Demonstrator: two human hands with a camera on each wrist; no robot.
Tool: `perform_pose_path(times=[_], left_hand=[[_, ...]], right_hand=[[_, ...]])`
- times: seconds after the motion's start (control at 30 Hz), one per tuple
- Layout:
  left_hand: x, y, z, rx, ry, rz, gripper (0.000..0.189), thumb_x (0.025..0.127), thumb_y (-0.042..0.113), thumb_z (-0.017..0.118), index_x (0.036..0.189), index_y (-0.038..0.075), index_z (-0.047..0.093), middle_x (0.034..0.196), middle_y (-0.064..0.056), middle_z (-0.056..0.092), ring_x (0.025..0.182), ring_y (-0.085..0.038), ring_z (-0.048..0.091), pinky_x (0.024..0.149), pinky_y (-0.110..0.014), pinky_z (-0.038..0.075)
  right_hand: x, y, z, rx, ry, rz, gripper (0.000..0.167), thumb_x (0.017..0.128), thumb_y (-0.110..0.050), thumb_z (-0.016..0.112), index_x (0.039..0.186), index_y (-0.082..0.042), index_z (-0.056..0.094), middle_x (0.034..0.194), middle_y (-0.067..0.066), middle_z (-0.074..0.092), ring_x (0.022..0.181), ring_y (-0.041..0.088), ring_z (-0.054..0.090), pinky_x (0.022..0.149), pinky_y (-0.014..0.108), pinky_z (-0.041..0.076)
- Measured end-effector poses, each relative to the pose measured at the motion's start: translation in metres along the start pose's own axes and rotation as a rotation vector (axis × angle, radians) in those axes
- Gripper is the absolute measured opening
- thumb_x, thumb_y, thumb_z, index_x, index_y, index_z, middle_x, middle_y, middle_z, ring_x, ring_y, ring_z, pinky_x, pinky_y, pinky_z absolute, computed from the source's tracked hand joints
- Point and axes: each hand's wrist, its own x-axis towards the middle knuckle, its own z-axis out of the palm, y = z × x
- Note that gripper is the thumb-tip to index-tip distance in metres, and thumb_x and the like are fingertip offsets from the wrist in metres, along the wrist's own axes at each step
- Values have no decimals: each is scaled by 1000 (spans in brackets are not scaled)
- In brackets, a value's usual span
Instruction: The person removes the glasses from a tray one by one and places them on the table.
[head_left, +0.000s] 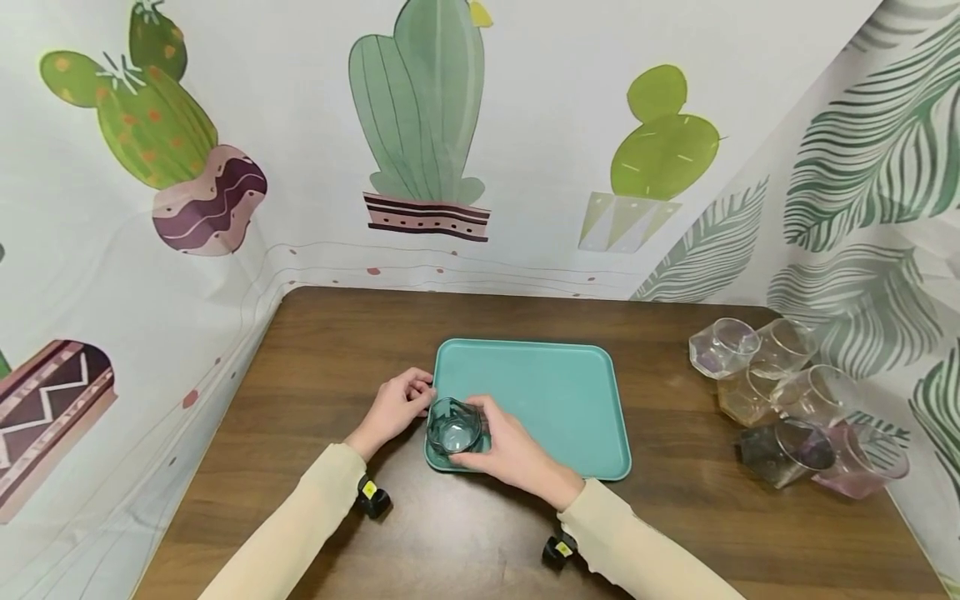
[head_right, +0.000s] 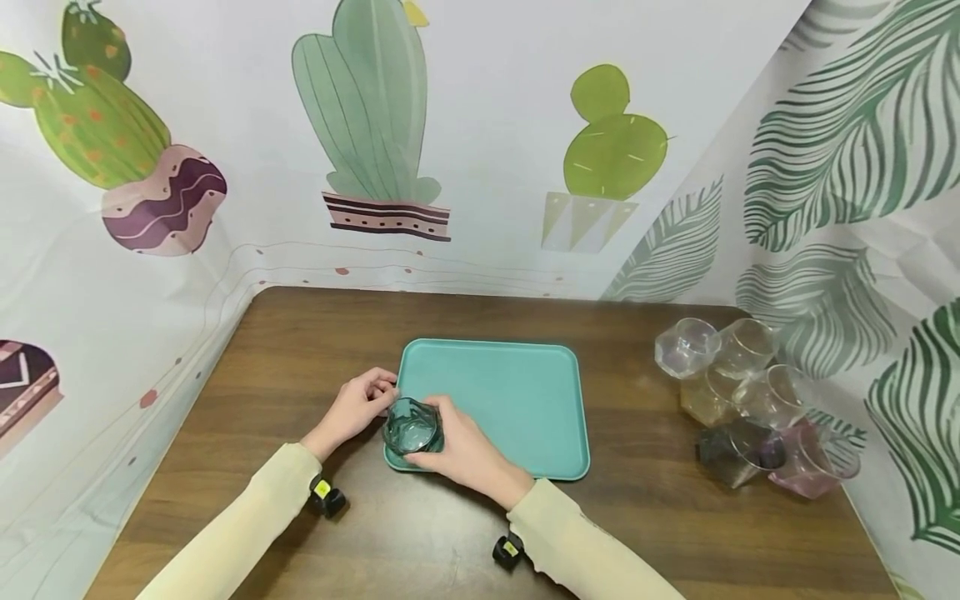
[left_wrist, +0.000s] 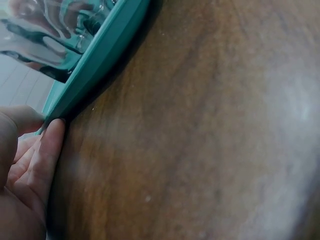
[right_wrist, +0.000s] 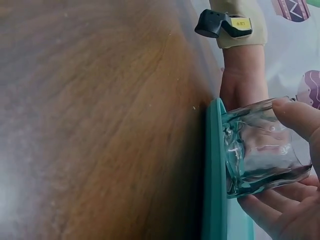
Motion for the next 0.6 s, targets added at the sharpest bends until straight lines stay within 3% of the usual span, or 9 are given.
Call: perform_pose_path(times=[0.33,0.6], left_hand=[[0,1,1,9,9,-9,22,97,5,70,117,-2,67,95,-10,70,70,-14,67,65,-26,63],[-1,2,1,9,3,-28,22,98,7,69,118,0,67,95,-9,70,72,-14,67,66,-26,63]], right_hand=[[-16,5,-12,-5,73,60,72,84,-28,89,141,-8,48,134,12,63,114,25,64,96,45,58],[-29,9,-33,6,147,74,72,83,-22,90,140,-5,50,136,12,62,122,27,62,103,45,56]])
